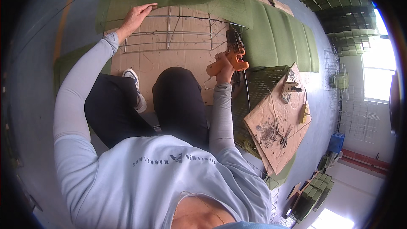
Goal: The person is assembling green mesh containers by folding them and then attaching a mesh sheet to a wire frame using a hot glue gun.
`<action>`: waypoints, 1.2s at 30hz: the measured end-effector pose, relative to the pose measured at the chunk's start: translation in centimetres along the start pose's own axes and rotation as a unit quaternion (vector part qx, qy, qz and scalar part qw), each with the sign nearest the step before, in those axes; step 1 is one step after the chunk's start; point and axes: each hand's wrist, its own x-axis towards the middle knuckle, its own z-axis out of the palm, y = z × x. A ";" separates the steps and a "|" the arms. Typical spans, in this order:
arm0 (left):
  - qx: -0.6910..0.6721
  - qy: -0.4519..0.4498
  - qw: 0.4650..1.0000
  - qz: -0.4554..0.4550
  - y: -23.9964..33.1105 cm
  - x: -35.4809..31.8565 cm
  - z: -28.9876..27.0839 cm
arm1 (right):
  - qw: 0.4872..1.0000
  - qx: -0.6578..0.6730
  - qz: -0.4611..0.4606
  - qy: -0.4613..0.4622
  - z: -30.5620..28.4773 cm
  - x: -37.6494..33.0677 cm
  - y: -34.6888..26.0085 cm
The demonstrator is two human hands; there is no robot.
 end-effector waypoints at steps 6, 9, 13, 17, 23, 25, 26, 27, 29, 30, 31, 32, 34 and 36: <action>0.036 -0.017 0.998 -0.049 -0.3 0.2 -0.1 | 1.000 0.021 0.013 0.010 -0.8 0.6 0.0; 0.026 0.011 1.000 0.006 -0.4 0.5 -0.1 | 0.999 0.025 0.018 0.013 -0.9 0.8 -0.1; -0.033 0.038 0.998 -0.021 -0.7 1.2 -0.2 | 1.000 0.017 0.008 0.010 -1.0 0.9 -0.2; -0.050 0.090 0.994 -0.038 -1.4 1.9 -0.4 | 0.999 0.023 0.011 0.023 -0.9 0.7 -0.4; -0.017 0.085 0.995 -0.039 -1.7 2.0 -0.4 | 1.000 0.014 0.013 0.013 -0.8 0.8 -0.7; -0.012 0.077 0.996 -0.035 -1.1 1.9 -0.4 | 1.000 0.011 0.014 0.022 -0.8 0.8 -0.8; 0.000 0.075 0.997 -0.025 -0.6 1.7 -0.4 | 1.000 0.017 0.012 0.022 -0.8 0.8 -0.8; 0.018 0.068 0.997 -0.024 -0.1 1.6 -0.5 | 0.999 0.025 0.005 0.019 -0.9 0.8 -0.9; 0.061 0.062 0.996 0.019 1.2 1.2 -0.5 | 1.000 0.022 0.007 0.021 -0.9 0.8 -0.9; 0.109 0.051 0.992 0.040 1.9 1.0 -0.4 | 1.000 0.021 0.002 0.022 -0.9 0.8 -1.0; 0.109 0.050 0.991 0.052 2.6 0.8 -0.4 | 1.000 0.021 0.004 0.022 -1.0 0.8 -1.0; 0.168 0.022 0.984 0.049 3.2 0.6 -0.2 | 0.999 0.024 0.000 0.021 -1.0 0.8 -1.0; 0.226 -0.006 0.973 0.049 4.4 0.4 0.3 | 0.999 0.028 -0.006 0.021 -1.0 0.8 -1.0; 0.341 0.011 0.914 0.219 5.4 0.4 1.0 | 0.999 0.041 0.002 0.026 -1.0 0.8 -1.0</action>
